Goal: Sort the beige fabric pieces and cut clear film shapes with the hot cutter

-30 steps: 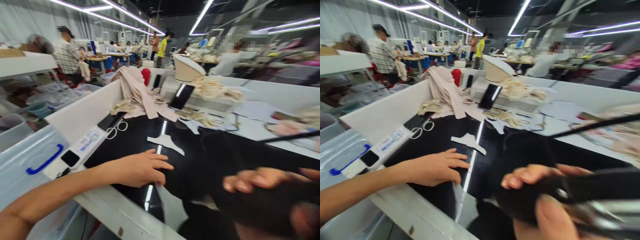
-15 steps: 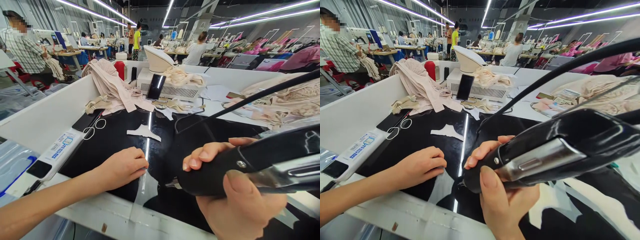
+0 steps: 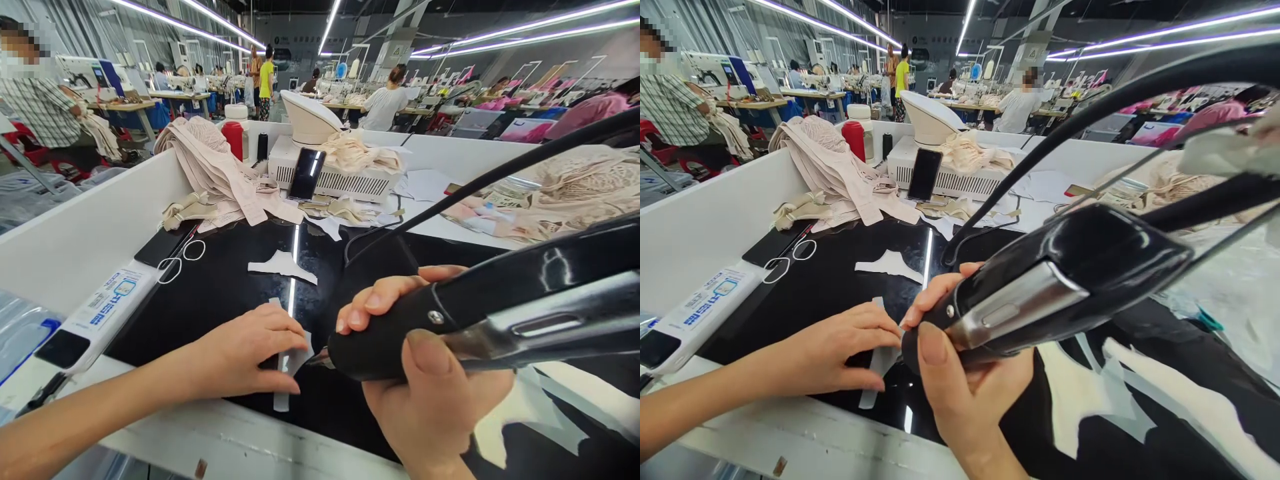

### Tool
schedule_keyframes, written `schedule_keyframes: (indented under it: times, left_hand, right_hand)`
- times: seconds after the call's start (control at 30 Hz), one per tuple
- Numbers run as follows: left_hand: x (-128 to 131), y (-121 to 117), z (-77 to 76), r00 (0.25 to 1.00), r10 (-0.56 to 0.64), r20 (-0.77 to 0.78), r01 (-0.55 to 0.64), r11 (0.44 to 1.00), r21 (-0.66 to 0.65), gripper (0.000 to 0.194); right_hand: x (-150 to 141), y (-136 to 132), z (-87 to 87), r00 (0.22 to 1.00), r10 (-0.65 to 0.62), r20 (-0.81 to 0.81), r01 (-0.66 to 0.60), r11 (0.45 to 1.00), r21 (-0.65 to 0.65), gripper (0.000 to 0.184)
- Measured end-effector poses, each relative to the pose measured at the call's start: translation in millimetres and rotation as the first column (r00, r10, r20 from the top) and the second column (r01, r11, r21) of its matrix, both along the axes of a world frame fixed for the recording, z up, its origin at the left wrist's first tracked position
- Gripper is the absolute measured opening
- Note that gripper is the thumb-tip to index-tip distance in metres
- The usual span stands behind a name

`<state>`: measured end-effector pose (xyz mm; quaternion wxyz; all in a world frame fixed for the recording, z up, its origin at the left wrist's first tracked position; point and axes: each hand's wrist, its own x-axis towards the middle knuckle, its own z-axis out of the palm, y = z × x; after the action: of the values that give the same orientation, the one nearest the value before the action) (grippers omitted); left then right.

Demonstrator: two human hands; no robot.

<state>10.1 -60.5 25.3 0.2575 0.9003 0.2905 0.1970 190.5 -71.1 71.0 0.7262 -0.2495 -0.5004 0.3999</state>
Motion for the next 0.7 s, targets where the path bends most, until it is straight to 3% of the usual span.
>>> schedule_keyframes:
  times: [0.13, 0.7]
  left_hand:
    - [-2.6, 0.5, -3.5, 0.998, -0.044, -0.038, 0.043, 0.999, -0.024, 0.058]
    - [-3.6, 4.4, -7.9, 0.997, -0.048, -0.068, 0.048, 0.999, -0.007, 0.063]
  right_hand:
    - [-3.6, 4.3, -6.6, 1.0, 0.014, 0.006, -0.015, 0.999, 0.047, 0.035]
    - [1.4, 6.3, -12.6, 0.997, -0.026, 0.067, 0.024, 0.999, 0.021, 0.037]
